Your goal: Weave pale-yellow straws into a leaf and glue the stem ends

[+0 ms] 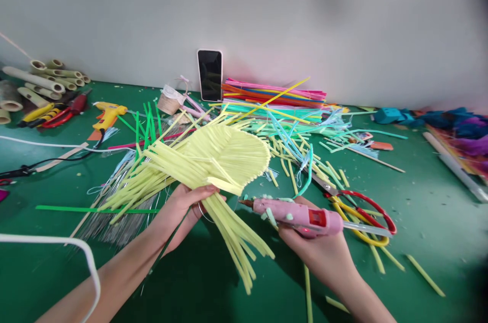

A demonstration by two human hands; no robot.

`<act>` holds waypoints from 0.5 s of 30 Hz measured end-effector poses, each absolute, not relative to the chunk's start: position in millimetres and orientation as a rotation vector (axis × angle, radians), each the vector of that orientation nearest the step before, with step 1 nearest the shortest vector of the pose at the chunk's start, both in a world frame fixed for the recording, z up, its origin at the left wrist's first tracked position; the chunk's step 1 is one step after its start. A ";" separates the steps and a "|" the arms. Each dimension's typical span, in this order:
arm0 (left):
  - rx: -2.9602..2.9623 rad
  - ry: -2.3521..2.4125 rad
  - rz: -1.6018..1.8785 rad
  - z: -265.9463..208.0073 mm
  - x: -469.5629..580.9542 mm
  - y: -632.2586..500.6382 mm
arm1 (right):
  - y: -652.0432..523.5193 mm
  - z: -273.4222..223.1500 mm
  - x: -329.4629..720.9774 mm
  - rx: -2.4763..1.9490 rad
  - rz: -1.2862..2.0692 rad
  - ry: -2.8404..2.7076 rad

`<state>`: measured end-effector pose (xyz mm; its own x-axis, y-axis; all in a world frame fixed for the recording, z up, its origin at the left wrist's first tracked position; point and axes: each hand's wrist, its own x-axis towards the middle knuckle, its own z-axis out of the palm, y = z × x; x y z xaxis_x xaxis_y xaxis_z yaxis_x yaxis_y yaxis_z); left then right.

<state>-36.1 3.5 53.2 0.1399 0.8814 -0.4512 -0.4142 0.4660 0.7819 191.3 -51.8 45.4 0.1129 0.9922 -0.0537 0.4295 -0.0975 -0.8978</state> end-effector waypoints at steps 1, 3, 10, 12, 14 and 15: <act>0.547 1.051 1.011 53.6 -35.9 3.4 | -52.0 44.6 191.9 -1.639 0.944 -1.422; 0.546 1.052 1.017 53.9 -35.6 3.3 | -52.3 43.6 192.9 -1.640 0.946 -1.428; 0.533 1.040 1.012 53.2 -36.3 3.7 | -52.7 45.6 191.4 -1.637 0.973 -1.415; 0.530 1.036 1.007 52.8 -36.6 3.6 | -52.7 46.1 190.5 -1.624 0.991 -1.399; 0.528 1.034 1.004 52.2 -37.1 3.6 | -52.7 46.2 189.7 -1.621 0.990 -1.387; 0.527 1.033 1.004 51.8 -37.3 3.6 | -52.8 46.1 189.5 -1.623 0.982 -1.384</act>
<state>-37.3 3.6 51.8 0.1506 0.8766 -0.4570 -0.4311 0.4743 0.7676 189.5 -52.8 46.1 0.1112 0.9912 -0.0721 0.3950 -0.1107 -0.9120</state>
